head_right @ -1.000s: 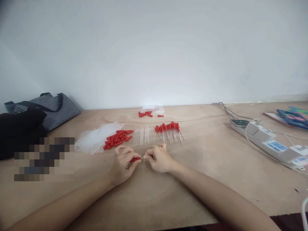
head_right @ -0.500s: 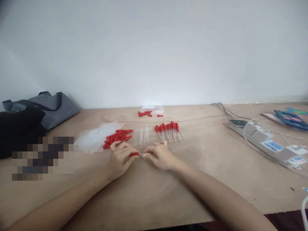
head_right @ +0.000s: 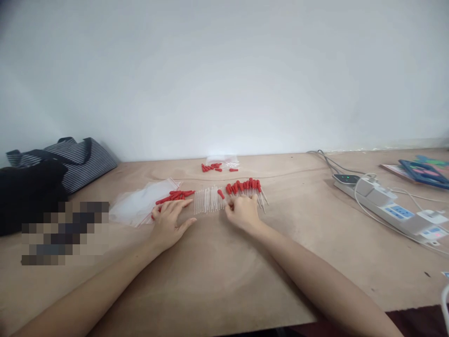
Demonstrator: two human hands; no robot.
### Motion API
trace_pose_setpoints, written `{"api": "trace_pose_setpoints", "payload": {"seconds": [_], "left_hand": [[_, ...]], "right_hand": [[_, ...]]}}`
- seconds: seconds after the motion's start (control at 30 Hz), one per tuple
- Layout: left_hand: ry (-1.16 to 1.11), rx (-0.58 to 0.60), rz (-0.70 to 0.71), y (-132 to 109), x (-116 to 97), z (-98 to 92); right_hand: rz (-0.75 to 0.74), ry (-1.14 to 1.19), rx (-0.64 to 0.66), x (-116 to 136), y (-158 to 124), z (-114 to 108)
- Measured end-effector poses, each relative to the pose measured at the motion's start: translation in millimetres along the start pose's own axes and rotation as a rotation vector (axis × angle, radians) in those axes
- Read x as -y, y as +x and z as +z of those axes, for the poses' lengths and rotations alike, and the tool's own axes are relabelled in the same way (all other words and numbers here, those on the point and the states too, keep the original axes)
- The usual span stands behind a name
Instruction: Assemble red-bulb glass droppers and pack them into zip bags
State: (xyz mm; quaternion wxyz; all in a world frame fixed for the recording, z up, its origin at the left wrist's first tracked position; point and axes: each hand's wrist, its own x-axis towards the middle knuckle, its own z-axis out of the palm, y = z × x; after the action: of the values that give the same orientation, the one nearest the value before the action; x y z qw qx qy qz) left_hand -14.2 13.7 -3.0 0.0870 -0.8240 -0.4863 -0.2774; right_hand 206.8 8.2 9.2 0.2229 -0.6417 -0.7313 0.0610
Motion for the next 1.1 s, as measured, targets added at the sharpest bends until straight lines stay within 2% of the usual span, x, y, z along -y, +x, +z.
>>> {"api": "trace_pose_setpoints", "payload": {"seconds": [0.17,0.5,0.8,0.9,1.1], "left_hand": [[0.034,-0.008,-0.022,0.0,4.8,0.8],[0.055,-0.022,-0.042,-0.4,6.8,2.1],[0.115,-0.063,-0.096,1.7,12.8,7.0],[0.109,-0.073,-0.093,2.5,13.1,9.8],[0.152,-0.065,-0.091,5.4,12.0,11.3]], "right_hand": [[0.164,-0.098,0.001,-6.5,26.1,8.1],[0.282,-0.163,0.043,2.5,44.6,20.3],[0.271,-0.163,0.058,4.3,42.6,21.6],[0.268,-0.166,0.007,3.3,42.3,20.7],[0.167,-0.157,-0.021,4.3,43.2,21.3]]}}
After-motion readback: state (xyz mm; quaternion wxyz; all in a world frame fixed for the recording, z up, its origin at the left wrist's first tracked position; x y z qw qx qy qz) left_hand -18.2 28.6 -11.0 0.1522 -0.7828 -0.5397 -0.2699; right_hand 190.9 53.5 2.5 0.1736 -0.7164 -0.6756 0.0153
